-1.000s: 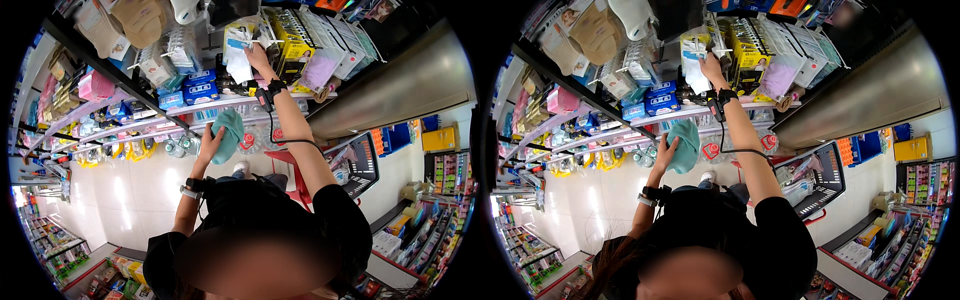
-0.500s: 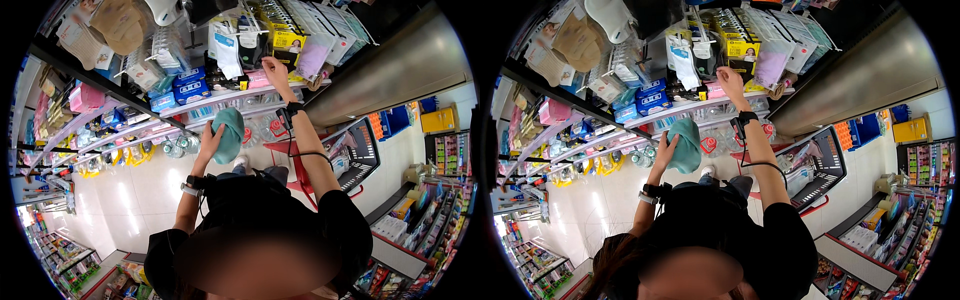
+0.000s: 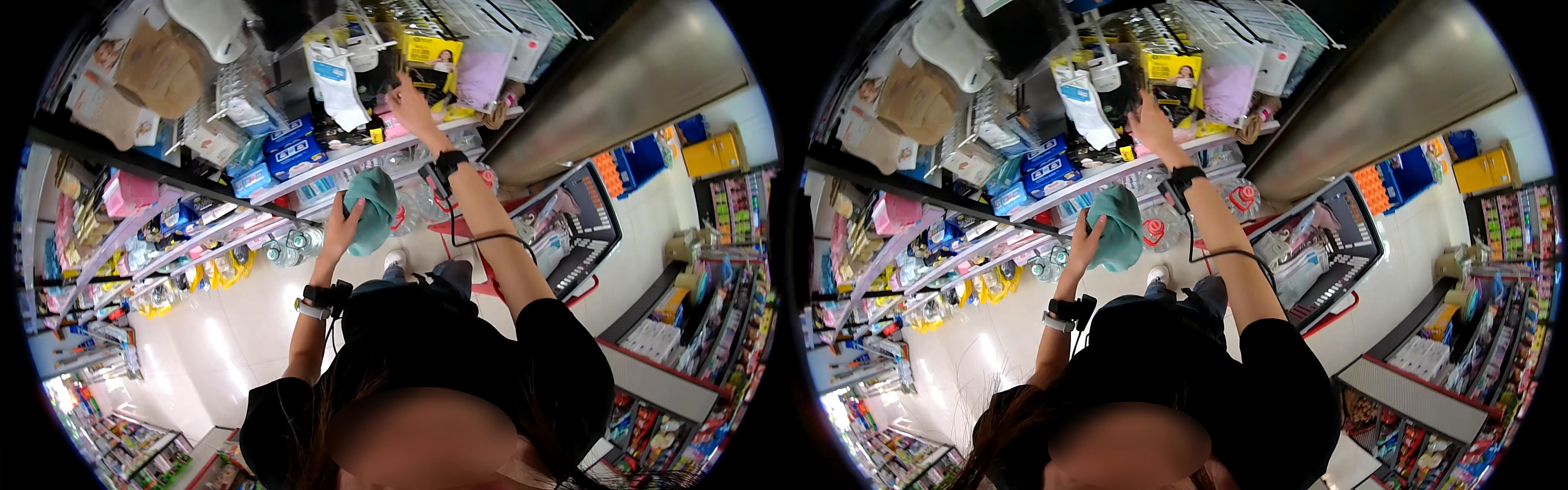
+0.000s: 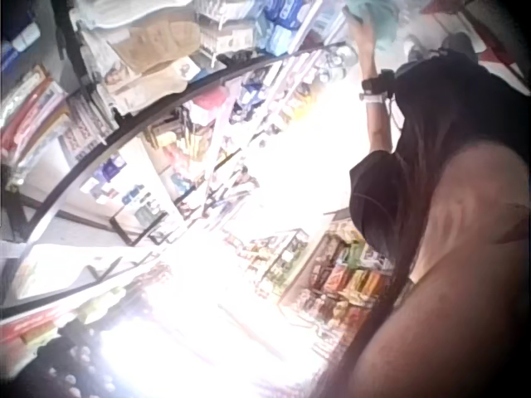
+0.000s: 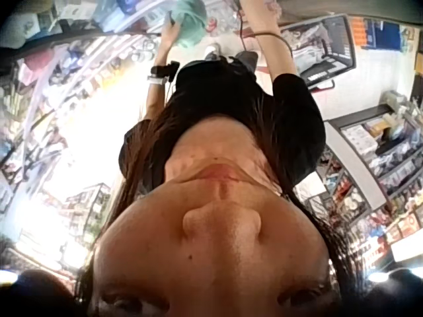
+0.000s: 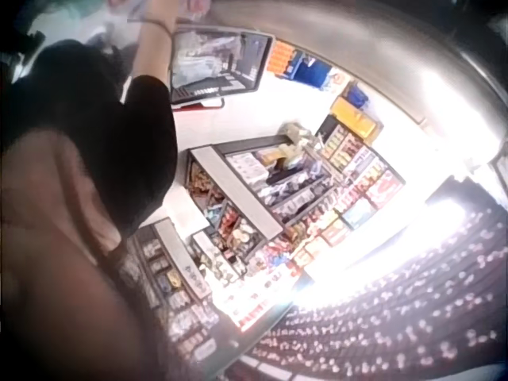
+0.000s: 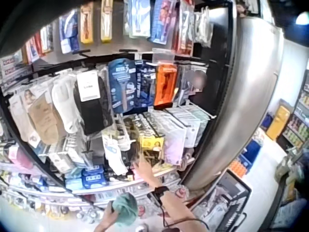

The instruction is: The person picks up several packaged pairs of socks and a towel from store shelves, places them into a shopping basket, and continues picking up additional items including bottles and more socks to place them in the basket.

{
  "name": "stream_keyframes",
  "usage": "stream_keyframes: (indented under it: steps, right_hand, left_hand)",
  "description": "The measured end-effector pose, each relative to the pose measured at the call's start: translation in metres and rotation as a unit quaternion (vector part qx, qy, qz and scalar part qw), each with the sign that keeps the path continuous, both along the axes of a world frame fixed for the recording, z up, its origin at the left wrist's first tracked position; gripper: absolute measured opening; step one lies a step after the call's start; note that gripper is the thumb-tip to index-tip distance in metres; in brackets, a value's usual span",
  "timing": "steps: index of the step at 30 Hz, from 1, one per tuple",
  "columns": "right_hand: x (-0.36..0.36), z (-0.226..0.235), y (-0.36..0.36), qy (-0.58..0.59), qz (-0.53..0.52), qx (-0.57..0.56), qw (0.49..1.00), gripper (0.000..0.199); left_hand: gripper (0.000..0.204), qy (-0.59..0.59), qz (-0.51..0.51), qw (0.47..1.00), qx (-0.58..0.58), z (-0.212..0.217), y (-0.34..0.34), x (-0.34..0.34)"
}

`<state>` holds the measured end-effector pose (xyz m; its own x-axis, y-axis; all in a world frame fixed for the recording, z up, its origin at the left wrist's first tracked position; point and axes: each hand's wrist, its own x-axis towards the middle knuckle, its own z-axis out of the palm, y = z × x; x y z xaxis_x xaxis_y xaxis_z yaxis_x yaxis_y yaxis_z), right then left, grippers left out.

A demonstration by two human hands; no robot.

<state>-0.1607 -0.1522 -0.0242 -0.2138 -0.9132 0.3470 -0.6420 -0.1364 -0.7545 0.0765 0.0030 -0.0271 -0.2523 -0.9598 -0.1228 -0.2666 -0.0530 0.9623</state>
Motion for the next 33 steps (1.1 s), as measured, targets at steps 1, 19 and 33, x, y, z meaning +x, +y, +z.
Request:
stream_keyframes:
  steps: [1,19,33]
  right_hand:
    - [0.0,-0.01,0.017,-0.065,0.022,-0.023,0.997,0.051]
    - [-0.164,-0.082,0.376,-0.226,-0.426,0.088,0.871,0.022]
    - [-0.203,-0.145,0.334,0.169,-0.39,0.332,0.842,0.025]
  left_hand:
    - [0.043,0.004,-0.011,1.0,-0.019,-0.002,-0.002,-0.004]
    - [0.048,0.044,-0.417,0.905,-0.067,0.01,0.032,-0.217]
    - [0.031,0.036,-0.436,0.899,0.005,-0.004,0.036,-0.236]
